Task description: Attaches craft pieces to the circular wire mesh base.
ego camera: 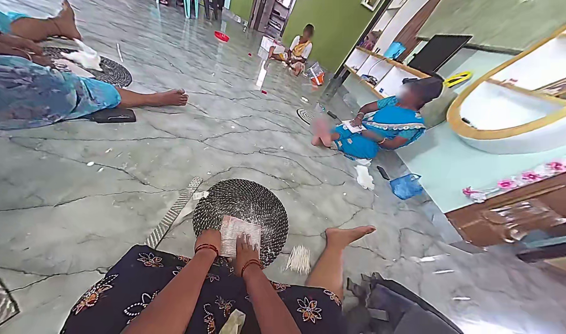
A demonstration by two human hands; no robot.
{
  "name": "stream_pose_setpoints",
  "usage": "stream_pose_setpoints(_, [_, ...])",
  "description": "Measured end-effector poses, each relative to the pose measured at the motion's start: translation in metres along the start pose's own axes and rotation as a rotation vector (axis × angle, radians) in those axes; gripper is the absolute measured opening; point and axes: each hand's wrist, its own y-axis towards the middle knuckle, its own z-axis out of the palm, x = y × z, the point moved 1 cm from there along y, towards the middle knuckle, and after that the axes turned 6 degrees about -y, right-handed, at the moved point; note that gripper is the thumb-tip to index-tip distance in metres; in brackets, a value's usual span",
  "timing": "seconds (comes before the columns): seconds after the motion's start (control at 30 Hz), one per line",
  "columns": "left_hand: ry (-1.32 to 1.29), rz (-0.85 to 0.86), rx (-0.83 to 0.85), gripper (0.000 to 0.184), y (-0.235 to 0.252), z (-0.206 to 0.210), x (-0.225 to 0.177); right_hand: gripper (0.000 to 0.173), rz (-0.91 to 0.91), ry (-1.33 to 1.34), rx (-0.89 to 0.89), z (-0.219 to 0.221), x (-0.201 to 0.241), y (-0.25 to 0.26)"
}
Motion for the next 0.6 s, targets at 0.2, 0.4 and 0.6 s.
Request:
stream_pose_setpoints(0.2, [0.021,0.001,0.024,0.037,-0.010,0.001,-0.001,0.060,0.121,0.062,-0.047,0.018,0.024,-0.020])
stream_pose_setpoints(0.4, [0.042,-0.002,0.038,0.033,-0.014,-0.005,-0.002,0.102,0.012,0.033,-0.004,-0.011,0.011,-0.012])
stream_pose_setpoints(0.6, [0.004,-0.005,0.032,0.034,-0.002,-0.005,-0.001,0.081,-0.003,0.011,0.007,-0.001,0.009,0.004])
